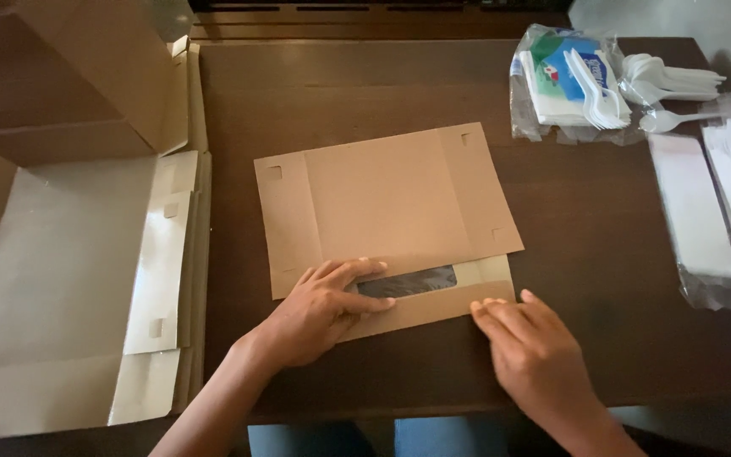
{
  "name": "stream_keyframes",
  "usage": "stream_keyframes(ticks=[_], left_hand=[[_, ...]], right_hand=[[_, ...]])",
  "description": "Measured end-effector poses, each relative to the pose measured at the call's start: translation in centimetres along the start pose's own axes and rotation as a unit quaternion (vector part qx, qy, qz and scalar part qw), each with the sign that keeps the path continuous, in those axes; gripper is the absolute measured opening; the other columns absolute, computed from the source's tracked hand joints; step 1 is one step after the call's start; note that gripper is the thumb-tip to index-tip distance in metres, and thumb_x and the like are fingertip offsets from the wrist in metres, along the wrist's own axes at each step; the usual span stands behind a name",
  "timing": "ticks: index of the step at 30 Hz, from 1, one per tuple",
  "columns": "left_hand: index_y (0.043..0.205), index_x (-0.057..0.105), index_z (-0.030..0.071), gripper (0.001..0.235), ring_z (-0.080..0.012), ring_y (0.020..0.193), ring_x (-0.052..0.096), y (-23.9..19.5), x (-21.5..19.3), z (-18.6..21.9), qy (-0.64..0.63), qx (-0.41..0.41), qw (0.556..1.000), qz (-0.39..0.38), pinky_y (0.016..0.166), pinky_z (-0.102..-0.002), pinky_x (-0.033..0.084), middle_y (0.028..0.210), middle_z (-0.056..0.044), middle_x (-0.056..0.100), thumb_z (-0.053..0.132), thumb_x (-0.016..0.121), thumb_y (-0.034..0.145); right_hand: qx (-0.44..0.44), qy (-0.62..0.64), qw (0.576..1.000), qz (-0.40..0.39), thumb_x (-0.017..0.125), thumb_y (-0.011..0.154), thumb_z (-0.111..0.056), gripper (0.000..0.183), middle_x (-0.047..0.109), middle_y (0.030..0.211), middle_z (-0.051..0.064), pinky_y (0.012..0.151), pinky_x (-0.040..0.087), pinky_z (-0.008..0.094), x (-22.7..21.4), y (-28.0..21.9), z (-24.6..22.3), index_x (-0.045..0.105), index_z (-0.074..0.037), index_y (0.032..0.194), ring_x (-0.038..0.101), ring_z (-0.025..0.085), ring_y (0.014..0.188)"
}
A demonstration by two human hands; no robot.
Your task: The person folds a flat cardboard sheet into a box shape on a table. They fold the bottom and side flaps, then fold the top lid with a clear window. The person presses the creases to secure the shape and flips the box over to show the finished product.
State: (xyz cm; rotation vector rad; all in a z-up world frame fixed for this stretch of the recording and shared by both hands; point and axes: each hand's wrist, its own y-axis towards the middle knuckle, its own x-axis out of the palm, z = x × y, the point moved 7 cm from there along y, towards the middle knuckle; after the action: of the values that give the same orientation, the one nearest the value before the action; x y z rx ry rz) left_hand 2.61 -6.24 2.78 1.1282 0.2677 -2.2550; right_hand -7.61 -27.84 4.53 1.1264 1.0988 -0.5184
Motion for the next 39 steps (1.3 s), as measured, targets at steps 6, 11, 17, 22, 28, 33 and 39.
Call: stream_keyframes(ticks=[6,11,17,22,28,33,39], left_hand=[[0.127,0.077,0.029,0.039,-0.0333,0.141,0.040,0.1,-0.2,0.1,-0.013,-0.027,0.999,-0.029,0.102,-0.057,0.036,0.153,-0.007,0.049,0.013,0.053,0.100],[0.124,0.078,0.029,0.035,-0.0318,0.137,0.044,0.0,0.0,-0.2,-0.009,0.007,1.000,0.011,0.105,-0.052,0.036,0.150,-0.005,0.053,0.014,0.056,0.100],[0.123,0.077,0.031,0.036,-0.0312,0.132,0.048,-0.1,0.5,-1.0,-0.011,0.012,1.000,0.011,0.104,-0.050,0.036,0.149,-0.005,0.054,0.014,0.054,0.100],[0.123,0.076,0.033,0.035,-0.0310,0.130,0.049,0.0,0.8,-1.3,0.004,0.022,1.000,0.009,0.102,-0.051,0.037,0.149,-0.005,0.054,0.021,0.052,0.102],[0.124,0.075,0.032,0.036,-0.0328,0.130,0.050,0.0,1.1,-2.1,-0.009,0.038,0.999,0.030,0.104,-0.051,0.037,0.150,-0.006,0.054,0.017,0.059,0.095],[0.123,0.076,0.031,0.035,-0.0320,0.129,0.050,0.0,0.6,-1.4,0.012,0.042,0.999,0.027,0.104,-0.052,0.038,0.149,-0.006,0.054,0.016,0.059,0.097],[0.127,0.075,0.034,0.044,-0.0297,0.137,0.042,0.0,1.2,-1.8,0.014,0.001,1.000,-0.003,0.108,-0.052,0.034,0.153,-0.003,0.050,0.012,0.052,0.097]], right_hand=[[0.008,-0.067,0.997,0.022,0.072,0.085,0.005,0.029,0.073,0.105,0.002,0.102,0.055,0.044,0.1,-1.1,1.4,0.077,-0.007,0.111,0.069,0.020,0.096],[0.012,-0.069,0.997,0.028,0.073,0.084,0.004,0.024,0.075,0.103,0.008,0.100,0.057,0.044,0.0,0.0,-0.5,0.077,-0.004,0.106,0.070,0.023,0.094],[-0.020,-0.031,0.999,0.020,0.069,0.085,0.005,0.025,0.074,0.105,0.011,0.099,0.057,0.043,1.0,2.0,-5.1,0.076,-0.002,0.109,0.069,0.026,0.097],[-0.023,-0.012,0.999,-0.027,0.074,0.088,-0.011,0.030,0.072,0.112,0.017,0.101,0.057,0.046,4.3,2.6,-8.8,0.072,-0.003,0.117,0.069,0.030,0.102],[-0.067,0.023,0.997,-0.014,0.073,0.086,-0.007,0.021,0.073,0.107,0.019,0.099,0.056,0.046,3.1,5.7,-14.6,0.079,-0.002,0.105,0.067,0.035,0.101],[-0.072,0.081,0.994,0.030,0.064,0.094,-0.001,0.014,0.069,0.100,0.022,0.086,0.055,0.046,2.6,6.9,-16.5,0.077,0.000,0.101,0.061,0.034,0.087],[-0.060,0.078,0.993,0.067,0.067,0.092,0.001,0.018,0.069,0.094,0.012,0.092,0.056,0.043,1.0,6.6,-14.1,0.079,-0.002,0.106,0.065,0.030,0.087]])
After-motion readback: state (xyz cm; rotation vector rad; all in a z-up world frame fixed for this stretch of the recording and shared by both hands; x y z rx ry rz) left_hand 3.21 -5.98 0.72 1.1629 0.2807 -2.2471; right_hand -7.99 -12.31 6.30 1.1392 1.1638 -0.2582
